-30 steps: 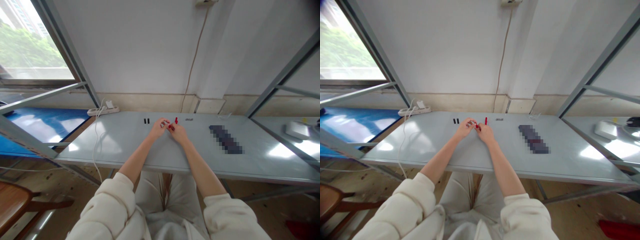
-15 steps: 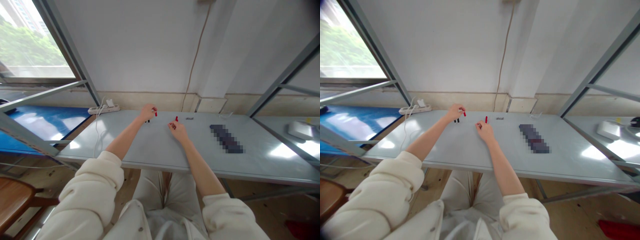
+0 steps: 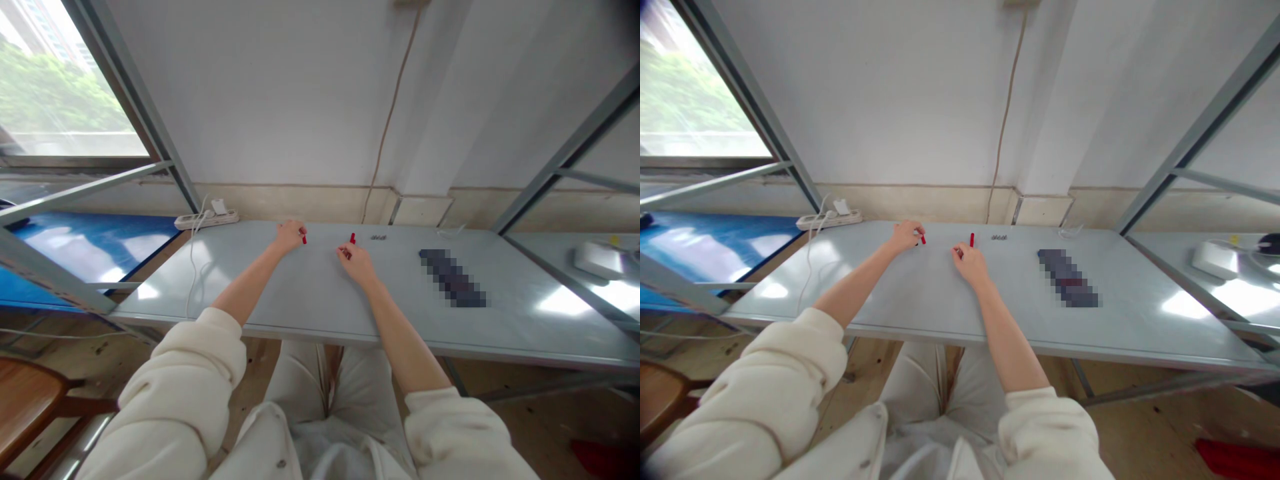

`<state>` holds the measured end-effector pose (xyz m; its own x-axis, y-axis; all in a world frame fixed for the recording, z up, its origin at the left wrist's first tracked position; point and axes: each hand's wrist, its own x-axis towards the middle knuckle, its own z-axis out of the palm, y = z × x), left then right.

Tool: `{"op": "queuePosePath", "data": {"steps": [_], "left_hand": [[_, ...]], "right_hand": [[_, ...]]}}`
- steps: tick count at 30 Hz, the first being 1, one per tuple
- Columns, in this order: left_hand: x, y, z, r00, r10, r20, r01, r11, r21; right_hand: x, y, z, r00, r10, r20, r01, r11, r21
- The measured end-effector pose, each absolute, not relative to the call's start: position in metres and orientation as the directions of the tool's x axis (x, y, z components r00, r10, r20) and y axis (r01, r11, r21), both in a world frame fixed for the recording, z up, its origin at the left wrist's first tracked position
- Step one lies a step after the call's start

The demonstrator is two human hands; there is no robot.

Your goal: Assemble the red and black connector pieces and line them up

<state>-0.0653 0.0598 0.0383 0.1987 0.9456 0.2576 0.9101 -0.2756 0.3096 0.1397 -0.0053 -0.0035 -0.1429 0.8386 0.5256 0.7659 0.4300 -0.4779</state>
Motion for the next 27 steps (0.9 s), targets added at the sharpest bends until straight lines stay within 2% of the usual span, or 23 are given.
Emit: {"op": "queuePosePath", "data": {"steps": [13, 17, 20, 24, 27], "left_hand": [[-0.066, 0.058, 0.039, 0.232, 0.942, 0.244, 0.907, -0.300, 0.296], [-0.067, 0.059, 0.037, 0.250, 0.941, 0.228, 0.892, -0.315, 0.325], [-0.068, 0.058, 0.037, 0.246, 0.945, 0.214, 0.893, -0.307, 0.329], [-0.062, 0.050, 0.043, 0.246, 0.911, 0.330, 0.891, -0.347, 0.293], [-0.045, 0.037, 0.048, 0.294, 0.846, 0.445, 0.847, -0.446, 0.290]], "right_hand": [[0.140, -0.007, -0.001, -0.134, 0.845, 0.517, 0.767, 0.419, -0.485], [0.138, -0.010, 0.003, -0.093, 0.857, 0.506, 0.776, 0.381, -0.503], [0.139, -0.013, 0.008, -0.015, 0.834, 0.552, 0.780, 0.355, -0.515], [0.145, -0.014, 0.015, 0.173, 0.747, 0.642, 0.795, 0.279, -0.538], [0.153, -0.014, 0.018, 0.218, 0.729, 0.649, 0.824, 0.219, -0.523]]}}
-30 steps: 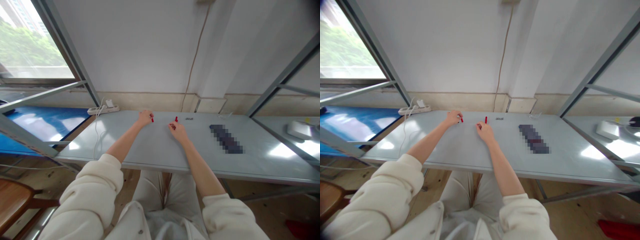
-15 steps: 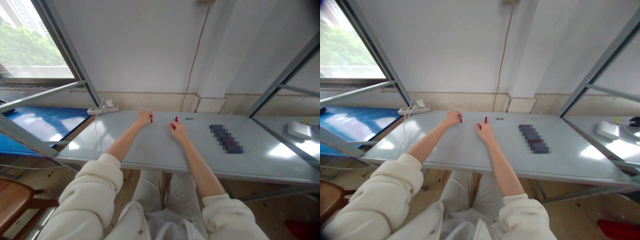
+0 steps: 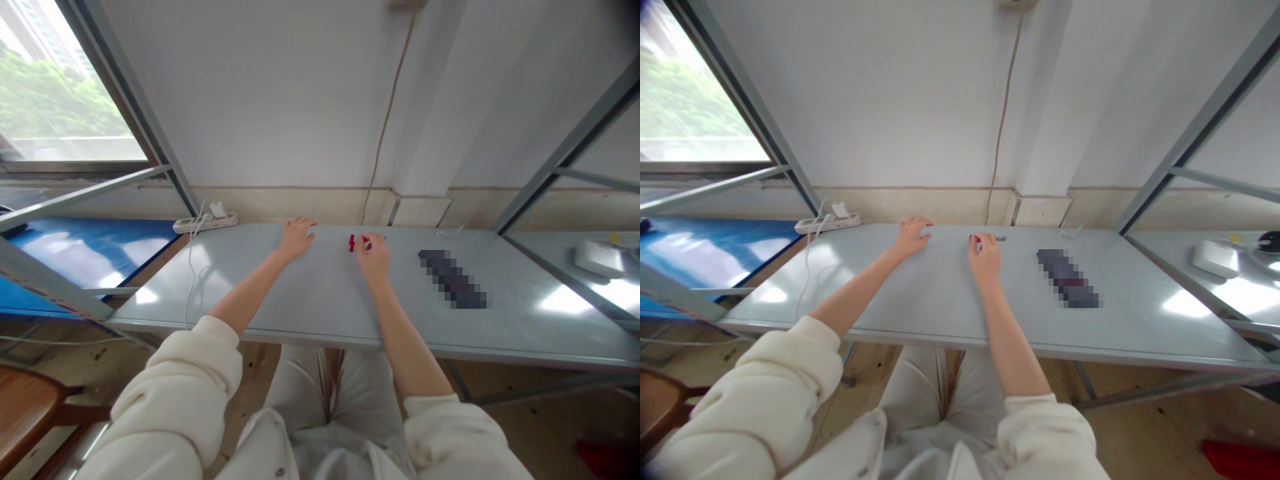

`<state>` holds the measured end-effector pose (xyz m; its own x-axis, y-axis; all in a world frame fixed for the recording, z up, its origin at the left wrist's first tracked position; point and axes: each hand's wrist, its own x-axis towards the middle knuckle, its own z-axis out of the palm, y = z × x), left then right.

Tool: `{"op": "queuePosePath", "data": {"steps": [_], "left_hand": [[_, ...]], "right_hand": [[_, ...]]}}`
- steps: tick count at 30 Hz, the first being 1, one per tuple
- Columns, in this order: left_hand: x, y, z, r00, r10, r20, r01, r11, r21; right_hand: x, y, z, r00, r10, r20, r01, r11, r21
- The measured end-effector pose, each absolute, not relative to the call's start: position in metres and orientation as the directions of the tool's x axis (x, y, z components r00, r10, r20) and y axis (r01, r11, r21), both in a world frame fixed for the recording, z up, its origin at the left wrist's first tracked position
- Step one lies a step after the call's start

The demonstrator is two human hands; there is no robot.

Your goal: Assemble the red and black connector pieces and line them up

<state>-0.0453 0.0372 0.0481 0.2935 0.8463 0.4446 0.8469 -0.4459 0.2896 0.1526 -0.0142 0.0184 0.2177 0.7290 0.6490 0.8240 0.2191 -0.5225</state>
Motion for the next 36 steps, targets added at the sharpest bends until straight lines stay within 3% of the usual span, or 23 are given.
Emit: {"op": "queuePosePath", "data": {"steps": [7, 11, 18, 23, 29, 36], "left_hand": [[0.011, 0.012, 0.023, 0.535, 0.741, 0.406, 0.689, -0.660, 0.299], [0.028, 0.011, 0.003, 0.551, 0.740, 0.386, 0.697, -0.662, 0.275], [0.036, 0.020, -0.007, 0.551, 0.761, 0.344, 0.713, -0.643, 0.281], [0.042, 0.023, -0.008, 0.424, 0.788, 0.447, 0.713, -0.595, 0.372], [0.048, 0.025, -0.007, 0.430, 0.798, 0.422, 0.736, -0.581, 0.347], [0.047, 0.034, -0.013, 0.318, 0.830, 0.458, 0.710, -0.529, 0.465]], "right_hand": [[0.165, -0.017, 0.015, 0.186, 0.926, 0.330, 0.942, -0.072, -0.328], [0.165, -0.019, 0.012, 0.128, 0.973, 0.192, 0.964, -0.077, -0.253], [0.163, -0.018, 0.009, 0.084, 0.988, 0.131, 0.965, -0.048, -0.257], [0.162, -0.020, 0.009, 0.066, 0.993, 0.095, 0.972, -0.042, -0.231], [0.161, -0.019, 0.008, 0.051, 0.996, 0.074, 0.974, -0.033, -0.222], [0.161, -0.016, 0.004, 0.048, 0.998, 0.038, 0.972, -0.038, -0.230]]}}
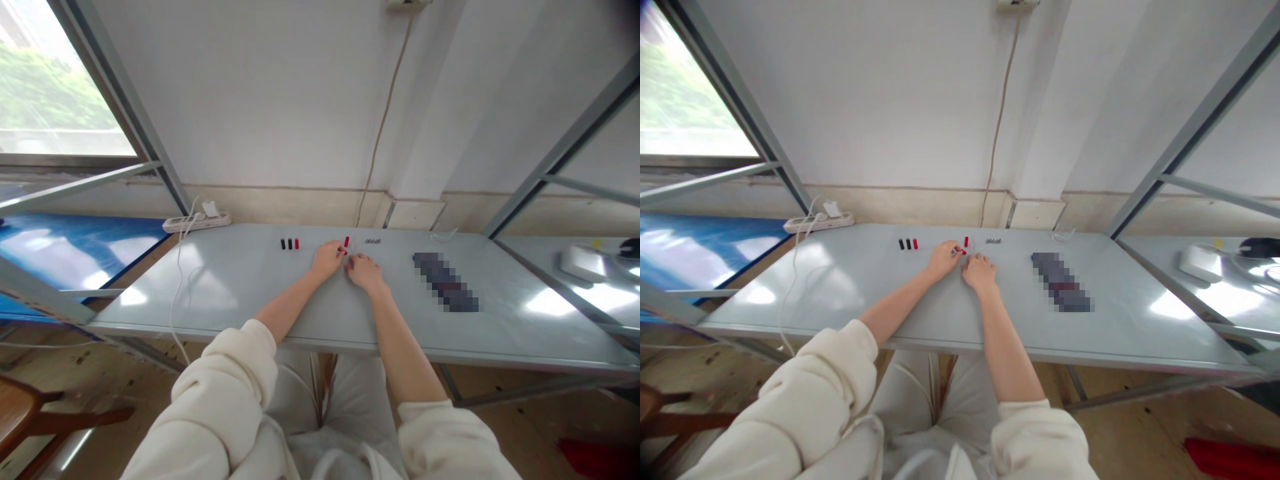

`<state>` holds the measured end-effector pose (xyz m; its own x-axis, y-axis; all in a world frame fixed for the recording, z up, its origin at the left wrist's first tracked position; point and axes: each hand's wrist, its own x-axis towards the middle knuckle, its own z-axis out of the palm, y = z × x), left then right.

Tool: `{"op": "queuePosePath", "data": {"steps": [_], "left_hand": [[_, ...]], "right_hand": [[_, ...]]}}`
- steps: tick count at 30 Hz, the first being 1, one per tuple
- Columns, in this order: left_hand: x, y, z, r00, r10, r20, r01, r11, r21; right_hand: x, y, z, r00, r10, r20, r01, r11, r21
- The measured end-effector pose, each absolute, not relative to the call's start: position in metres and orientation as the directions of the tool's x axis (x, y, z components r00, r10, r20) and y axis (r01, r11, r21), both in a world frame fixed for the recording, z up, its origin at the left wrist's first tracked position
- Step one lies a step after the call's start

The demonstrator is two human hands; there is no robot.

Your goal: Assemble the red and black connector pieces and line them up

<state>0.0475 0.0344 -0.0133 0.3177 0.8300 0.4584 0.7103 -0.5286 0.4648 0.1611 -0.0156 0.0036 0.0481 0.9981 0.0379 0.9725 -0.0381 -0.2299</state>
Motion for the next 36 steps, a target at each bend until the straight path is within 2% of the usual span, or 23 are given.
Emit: {"op": "queuePosePath", "data": {"steps": [5, 9, 13, 16, 21, 26, 32, 36], "left_hand": [[0.031, 0.025, -0.008, 0.216, 0.838, 0.500, 0.681, -0.497, 0.539], [0.014, 0.016, 0.000, 0.084, 0.846, 0.527, 0.592, -0.468, 0.656], [0.001, 0.012, 0.000, -0.083, 0.896, 0.437, 0.499, -0.342, 0.796], [-0.004, 0.011, -0.004, -0.158, 0.912, 0.378, 0.434, -0.279, 0.856], [-0.004, 0.009, -0.007, -0.158, 0.899, 0.409, 0.366, -0.331, 0.870], [-0.003, 0.009, -0.009, -0.162, 0.894, 0.417, 0.333, -0.348, 0.876], [-0.004, 0.011, -0.011, -0.174, 0.898, 0.405, 0.313, -0.340, 0.887], [-0.004, 0.012, -0.012, -0.175, 0.896, 0.408, 0.315, -0.342, 0.885]], "right_hand": [[0.158, -0.015, 0.000, 0.062, 0.998, 0.025, 0.973, -0.055, -0.222], [0.156, -0.016, -0.001, 0.055, 0.998, 0.028, 0.975, -0.048, -0.216], [0.155, -0.016, -0.001, 0.043, 0.998, 0.050, 0.975, -0.031, -0.219], [0.154, -0.016, -0.001, 0.058, 0.997, 0.055, 0.975, -0.044, -0.219], [0.155, -0.011, -0.008, 0.090, 0.994, 0.056, 0.971, -0.075, -0.229], [0.158, -0.006, -0.011, 0.054, 0.995, 0.081, 0.966, -0.031, -0.256], [0.162, -0.001, -0.012, 0.096, 0.954, 0.286, 0.943, 0.005, -0.334], [0.163, 0.004, -0.018, 0.057, 0.945, 0.322, 0.942, 0.056, -0.331]]}}
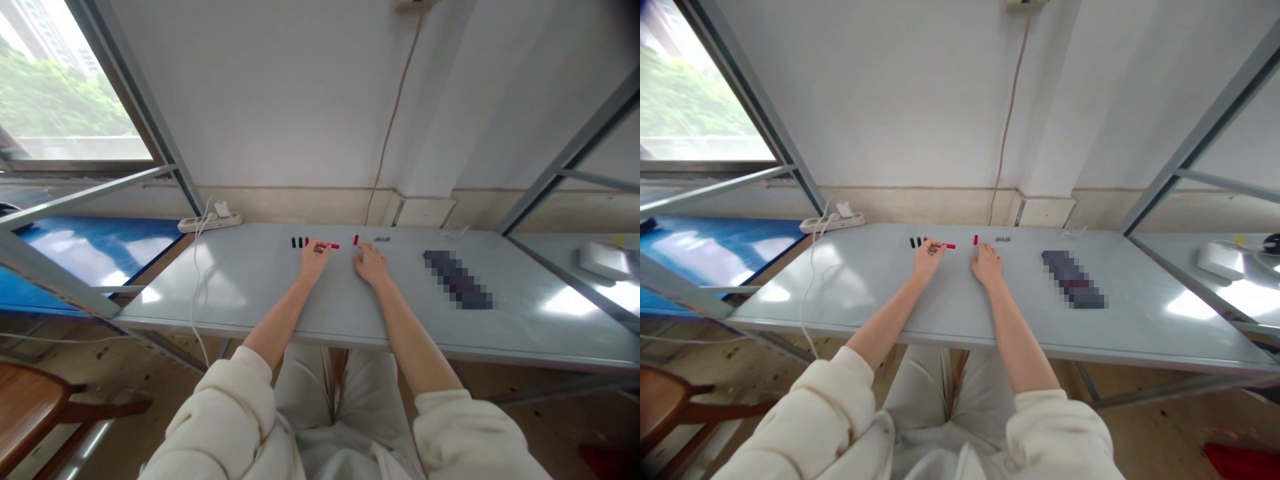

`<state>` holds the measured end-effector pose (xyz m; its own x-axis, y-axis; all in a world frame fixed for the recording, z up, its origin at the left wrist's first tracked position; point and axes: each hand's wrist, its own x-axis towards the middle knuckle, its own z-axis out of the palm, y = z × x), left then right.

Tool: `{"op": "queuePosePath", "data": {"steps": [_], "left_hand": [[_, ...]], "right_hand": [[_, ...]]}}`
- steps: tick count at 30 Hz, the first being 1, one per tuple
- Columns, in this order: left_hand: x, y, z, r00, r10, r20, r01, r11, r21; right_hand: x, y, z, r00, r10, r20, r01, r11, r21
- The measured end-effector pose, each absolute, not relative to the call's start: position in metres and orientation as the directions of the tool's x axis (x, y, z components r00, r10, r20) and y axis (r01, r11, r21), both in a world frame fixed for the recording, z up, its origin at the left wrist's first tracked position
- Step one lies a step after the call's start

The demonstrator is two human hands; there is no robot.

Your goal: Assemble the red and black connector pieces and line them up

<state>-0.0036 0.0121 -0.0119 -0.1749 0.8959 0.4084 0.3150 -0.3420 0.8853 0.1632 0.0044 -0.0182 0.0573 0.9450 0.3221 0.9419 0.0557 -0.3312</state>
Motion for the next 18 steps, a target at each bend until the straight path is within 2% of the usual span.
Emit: {"op": "queuePosePath", "data": {"steps": [13, 18], "left_hand": [[-0.0031, 0.0103, -0.0091, -0.171, 0.900, 0.401, 0.338, -0.328, 0.882], [-0.0035, 0.0129, -0.0128, -0.170, 0.898, 0.405, 0.330, -0.336, 0.882]], "right_hand": [[0.1612, 0.0094, -0.0223, 0.082, 0.923, 0.376, 0.974, 0.006, -0.227], [0.1622, 0.0139, -0.0236, 0.085, 0.912, 0.401, 0.971, 0.014, -0.238]]}}
